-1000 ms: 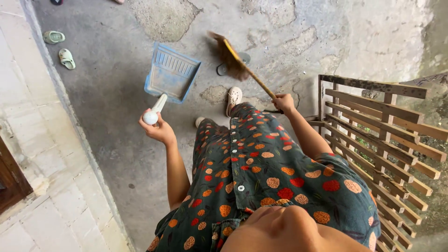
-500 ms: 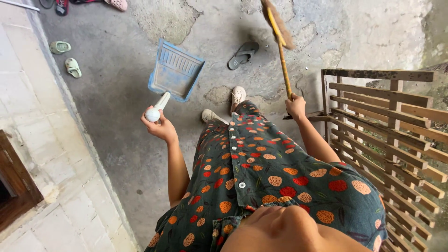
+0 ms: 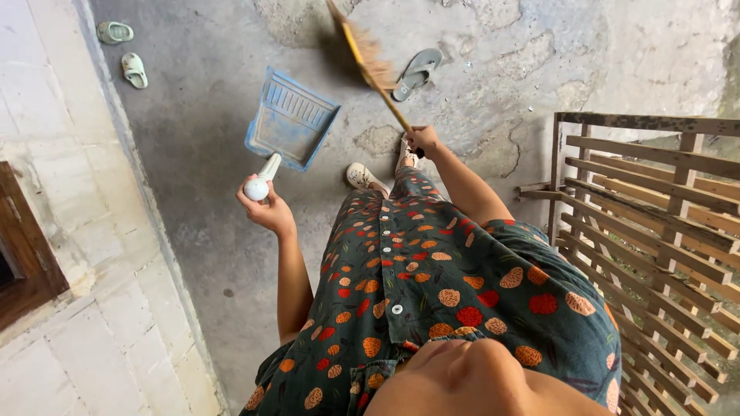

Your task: The person sweeps a concrete floor using a broom and dustpan, gathering debris into the dustpan and then emptying it into a nearby bin. The person moves around the room to collect scattered items and continues sweeping different areas.

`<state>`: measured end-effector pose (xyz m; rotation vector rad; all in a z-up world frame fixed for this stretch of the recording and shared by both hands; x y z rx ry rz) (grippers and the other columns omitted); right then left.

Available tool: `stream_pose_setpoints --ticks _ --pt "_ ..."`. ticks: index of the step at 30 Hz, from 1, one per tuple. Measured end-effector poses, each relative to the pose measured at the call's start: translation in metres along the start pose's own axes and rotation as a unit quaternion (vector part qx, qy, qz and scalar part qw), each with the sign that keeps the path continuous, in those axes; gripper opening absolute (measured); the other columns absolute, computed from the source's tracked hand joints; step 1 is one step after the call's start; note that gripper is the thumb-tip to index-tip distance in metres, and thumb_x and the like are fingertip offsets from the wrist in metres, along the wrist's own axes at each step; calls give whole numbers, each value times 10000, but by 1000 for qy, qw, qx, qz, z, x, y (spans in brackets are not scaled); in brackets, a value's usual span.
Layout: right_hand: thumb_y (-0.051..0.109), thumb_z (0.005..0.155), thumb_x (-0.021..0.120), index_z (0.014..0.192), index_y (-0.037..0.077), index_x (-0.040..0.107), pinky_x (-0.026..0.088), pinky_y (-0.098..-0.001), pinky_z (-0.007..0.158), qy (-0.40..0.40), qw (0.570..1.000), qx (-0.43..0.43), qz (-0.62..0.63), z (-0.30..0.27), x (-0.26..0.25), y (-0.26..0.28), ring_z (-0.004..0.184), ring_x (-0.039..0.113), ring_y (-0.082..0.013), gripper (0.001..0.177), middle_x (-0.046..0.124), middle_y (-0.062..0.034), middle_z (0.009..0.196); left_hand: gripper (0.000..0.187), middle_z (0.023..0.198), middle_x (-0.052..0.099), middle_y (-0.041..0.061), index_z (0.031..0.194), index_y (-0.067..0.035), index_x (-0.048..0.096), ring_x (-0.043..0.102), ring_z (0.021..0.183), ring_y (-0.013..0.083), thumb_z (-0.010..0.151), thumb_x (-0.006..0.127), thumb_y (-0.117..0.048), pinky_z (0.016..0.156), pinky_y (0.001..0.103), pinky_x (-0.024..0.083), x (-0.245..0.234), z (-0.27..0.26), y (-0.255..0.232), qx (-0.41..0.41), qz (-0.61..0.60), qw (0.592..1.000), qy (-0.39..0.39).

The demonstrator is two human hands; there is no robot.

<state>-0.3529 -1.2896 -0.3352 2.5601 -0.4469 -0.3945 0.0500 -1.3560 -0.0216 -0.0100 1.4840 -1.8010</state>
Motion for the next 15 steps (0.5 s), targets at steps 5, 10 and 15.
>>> stream_pose_setpoints --ticks 5,10,15 --pt "93 924 665 1309 -18 624 432 -156 389 85 994 -8 70 -96 25 57 466 524 -63 403 605 -139 641 376 1016 742 109 1106 -59 654 709 997 350 785 816 52 810 500 613 -19 7 15 -10 24 1000 -10" --pt "228 806 738 1305 246 702 567 -530 801 -61 956 -146 -247 -141 -10 51 931 729 -409 500 747 -229 912 386 1020 744 113 1124 -44 625 707 1005 346 801 825 24 815 514 614 -29 14 24 -16 20 999 -24" --pt "138 919 615 1451 202 584 554 -579 931 -142 896 -107 -408 -224 -71 70 1043 698 -476 537 715 -317 1051 378 1020 743 111 1112 -48 640 704 1026 343 795 832 26 854 496 597 -29 16 27 -25 4 999 -33"
Point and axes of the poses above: each hand's wrist, its own z-axis towards the middle knuckle, its own x-axis out of the palm, y = z × x, the point moved 3 cm from there along z, towards the middle knuckle
